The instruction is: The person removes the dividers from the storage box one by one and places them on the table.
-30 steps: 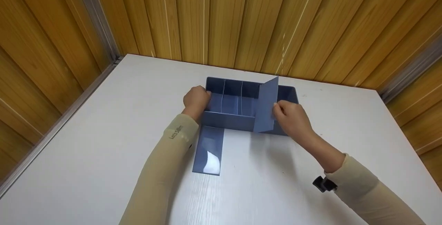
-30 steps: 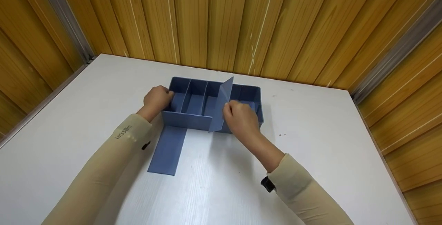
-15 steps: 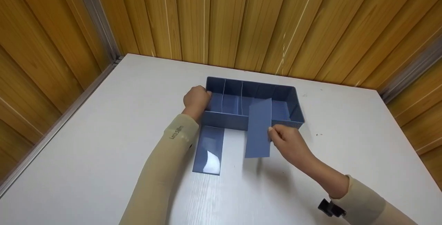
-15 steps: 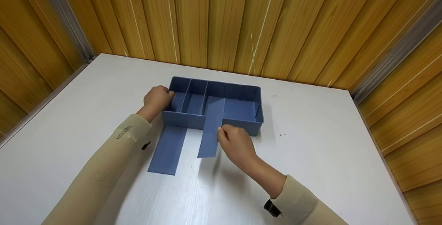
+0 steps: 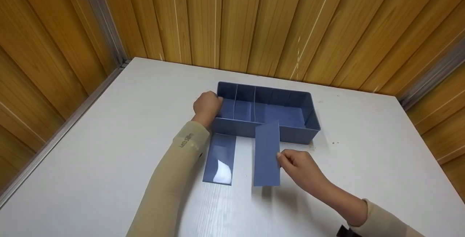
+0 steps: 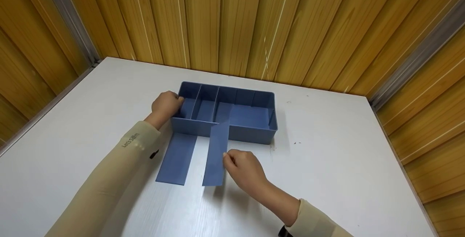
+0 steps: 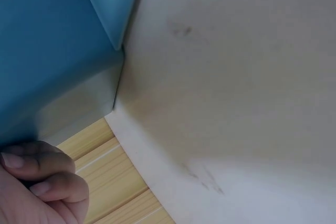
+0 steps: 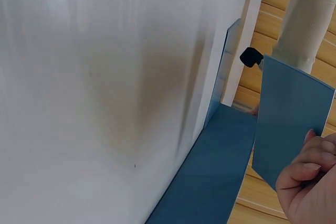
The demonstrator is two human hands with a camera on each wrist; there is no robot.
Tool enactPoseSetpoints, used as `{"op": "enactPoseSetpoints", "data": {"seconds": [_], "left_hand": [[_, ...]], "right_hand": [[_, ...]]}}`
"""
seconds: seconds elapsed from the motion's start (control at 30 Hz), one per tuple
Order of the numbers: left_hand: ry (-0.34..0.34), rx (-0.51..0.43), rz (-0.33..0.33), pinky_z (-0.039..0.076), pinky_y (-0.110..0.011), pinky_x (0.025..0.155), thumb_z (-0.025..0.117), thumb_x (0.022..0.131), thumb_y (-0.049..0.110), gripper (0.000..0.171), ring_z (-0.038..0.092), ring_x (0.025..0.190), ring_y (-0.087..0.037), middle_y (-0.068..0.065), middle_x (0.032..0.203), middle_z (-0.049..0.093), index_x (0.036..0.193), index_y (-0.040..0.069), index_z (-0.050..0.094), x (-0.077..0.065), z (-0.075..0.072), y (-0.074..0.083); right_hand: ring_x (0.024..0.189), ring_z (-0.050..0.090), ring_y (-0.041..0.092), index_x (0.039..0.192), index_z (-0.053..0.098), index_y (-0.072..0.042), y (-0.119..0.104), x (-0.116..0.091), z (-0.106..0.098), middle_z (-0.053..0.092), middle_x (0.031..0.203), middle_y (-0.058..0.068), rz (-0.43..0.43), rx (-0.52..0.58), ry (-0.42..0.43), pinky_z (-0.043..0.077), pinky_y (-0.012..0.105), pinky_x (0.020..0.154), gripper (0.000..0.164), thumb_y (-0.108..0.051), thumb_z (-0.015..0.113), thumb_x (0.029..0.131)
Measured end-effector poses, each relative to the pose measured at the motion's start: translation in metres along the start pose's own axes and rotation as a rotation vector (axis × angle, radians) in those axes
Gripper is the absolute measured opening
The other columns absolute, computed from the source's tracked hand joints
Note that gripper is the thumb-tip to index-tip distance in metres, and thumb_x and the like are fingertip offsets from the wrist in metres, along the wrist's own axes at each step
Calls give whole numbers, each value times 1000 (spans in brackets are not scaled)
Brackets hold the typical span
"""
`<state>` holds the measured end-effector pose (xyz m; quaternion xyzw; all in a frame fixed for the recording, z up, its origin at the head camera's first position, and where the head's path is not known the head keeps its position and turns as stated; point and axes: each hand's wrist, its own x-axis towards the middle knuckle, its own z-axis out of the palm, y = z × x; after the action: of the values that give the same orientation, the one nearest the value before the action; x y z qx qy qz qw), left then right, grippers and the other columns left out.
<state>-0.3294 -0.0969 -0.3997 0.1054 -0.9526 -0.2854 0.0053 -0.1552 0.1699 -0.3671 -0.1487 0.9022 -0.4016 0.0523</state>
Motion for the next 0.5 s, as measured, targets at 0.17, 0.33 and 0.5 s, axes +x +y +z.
{"op": "enactPoseSetpoints", "data": {"seconds": [0.17, 0.33, 0.5], "left_hand": [[-1, -2, -1, 58, -45, 80, 54, 100, 28, 34, 57, 75, -21, -13, 100, 79, 90, 4, 76, 1, 1, 0], [-6, 4, -3, 58, -45, 82, 54, 101, 29, 35, 59, 78, -22, -13, 103, 78, 93, 4, 76, 1, 1, 0], [-3, -1, -3, 58, -46, 84, 54, 101, 30, 35, 61, 81, -23, -14, 104, 78, 95, 3, 76, 1, 1, 1]], "right_hand": [[56, 36, 0, 75, 63, -1, 6, 2, 8, 43, 60, -6, 14, -1, -60, 36, 21, 58, 32, -13, 56, 104], [57, 37, 3, 76, 61, 4, 12, 6, 15, 43, 60, -6, 40, 14, -123, 33, 21, 55, 34, -15, 56, 103], [56, 35, 5, 76, 60, 7, 18, 12, 20, 40, 57, -7, 56, 16, -169, 28, 21, 53, 35, -15, 55, 103]]}}
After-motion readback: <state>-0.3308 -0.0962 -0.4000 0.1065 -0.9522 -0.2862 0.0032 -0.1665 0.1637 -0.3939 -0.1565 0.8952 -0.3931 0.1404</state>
